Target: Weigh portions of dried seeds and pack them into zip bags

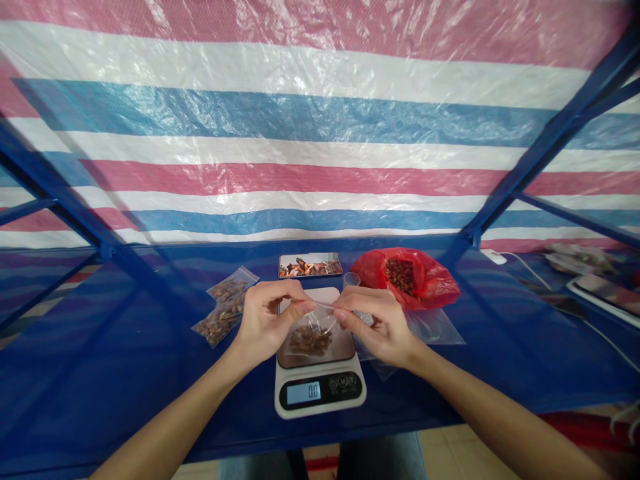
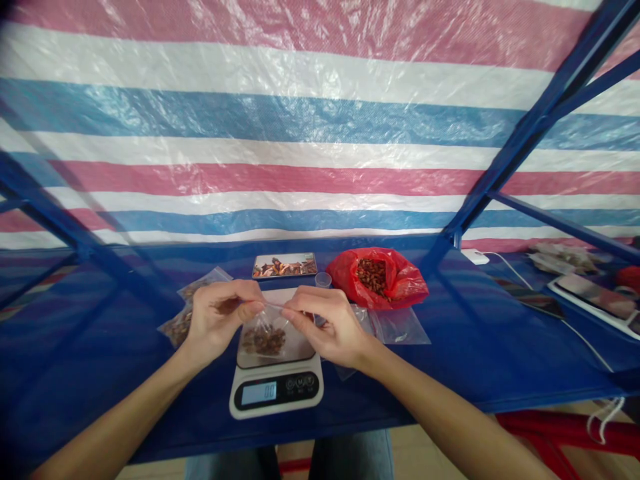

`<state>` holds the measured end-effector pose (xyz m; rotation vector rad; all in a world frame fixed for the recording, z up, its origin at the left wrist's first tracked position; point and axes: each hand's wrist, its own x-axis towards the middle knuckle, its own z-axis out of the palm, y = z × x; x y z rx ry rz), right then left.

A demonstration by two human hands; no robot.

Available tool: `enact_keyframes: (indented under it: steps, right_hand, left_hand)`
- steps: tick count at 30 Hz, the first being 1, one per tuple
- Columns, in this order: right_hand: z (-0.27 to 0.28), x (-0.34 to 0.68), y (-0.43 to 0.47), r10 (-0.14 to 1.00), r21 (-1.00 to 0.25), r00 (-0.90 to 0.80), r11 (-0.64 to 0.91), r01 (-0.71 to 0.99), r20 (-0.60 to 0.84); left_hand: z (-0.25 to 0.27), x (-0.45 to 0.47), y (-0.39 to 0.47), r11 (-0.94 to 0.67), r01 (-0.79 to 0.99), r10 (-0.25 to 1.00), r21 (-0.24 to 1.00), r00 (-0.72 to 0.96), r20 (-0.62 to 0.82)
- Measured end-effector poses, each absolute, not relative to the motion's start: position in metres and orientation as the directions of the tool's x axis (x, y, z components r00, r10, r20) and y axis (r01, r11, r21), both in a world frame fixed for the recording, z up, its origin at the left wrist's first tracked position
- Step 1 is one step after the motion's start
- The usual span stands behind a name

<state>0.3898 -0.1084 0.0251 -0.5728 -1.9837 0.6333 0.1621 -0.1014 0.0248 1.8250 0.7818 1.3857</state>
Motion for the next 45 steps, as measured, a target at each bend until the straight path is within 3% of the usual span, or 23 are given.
enact_keyframes:
  steps: [3, 6, 9, 14, 16, 20, 23, 25, 31, 39, 45]
  right_hand:
    - [0.028, 0.393, -0.105, 0.663, -0.682, -0.412, 0.720, 0.125, 0.625]
    - [0.033, 0.403, -0.094, 0.750, -0.769, -0.243, 0.638, 0.022, 0.615]
    - [0.037, 0.421, -0.078, 0.787, -0.790, -0.073, 0.613, -0.015, 0.613]
    - [0.039, 0.451, -0.054, 0.808, -0.810, 0.104, 0.586, -0.038, 0.580]
    - [0.041, 0.460, -0.048, 0.806, -0.808, 0.186, 0.583, -0.081, 0.563]
    - [0.041, 0.476, -0.038, 0.816, -0.812, 0.288, 0.558, -0.168, 0.501]
    - [0.037, 0.489, -0.032, 0.858, -0.840, 0.290, 0.493, -0.229, 0.424]
    - [0.034, 0.496, -0.029, 0.890, -0.857, 0.273, 0.437, -0.275, 0.366]
    - [0.035, 0.502, -0.026, 0.920, -0.873, 0.264, 0.367, -0.322, 0.289]
    - [0.035, 0.513, -0.021, 0.928, -0.918, 0.102, 0.370, -0.145, 0.358]
    - [0.010, 0.541, -0.014, 0.904, -0.913, 0.137, 0.408, 0.002, 0.404]
  left_hand:
    - [0.030, 0.160, -0.097, -0.482, -0.031, 0.858, 0.875, 0.187, 0.479]
    - [0.038, 0.146, -0.085, -0.445, -0.126, 0.895, 0.887, -0.024, 0.446]
    - [0.048, 0.118, -0.066, -0.406, -0.108, 0.905, 0.908, -0.184, 0.383]
    - [0.043, 0.062, -0.036, -0.027, 0.019, 0.985, 0.999, -0.169, 0.030]
    - [0.031, 0.045, -0.027, 0.031, 0.162, 0.994, 0.986, -0.106, -0.014]
    - [0.008, 0.024, -0.015, -0.122, 0.504, 0.989, 0.855, -0.009, 0.147]
    - [0.002, 0.018, -0.010, -0.241, 0.650, 0.884, 0.721, -0.160, 0.439]
    - [0.002, 0.017, -0.011, -0.277, 0.653, 0.821, 0.704, -0.220, 0.527]
    - [-0.001, 0.027, -0.024, -0.335, 0.514, 0.830, 0.790, -0.235, 0.505]
    - [-0.003, 0.026, -0.025, -0.383, 0.244, 0.834, 0.891, -0.324, 0.447]
    - [-0.003, 0.023, -0.021, -0.393, 0.146, 0.842, 0.908, -0.341, 0.418]
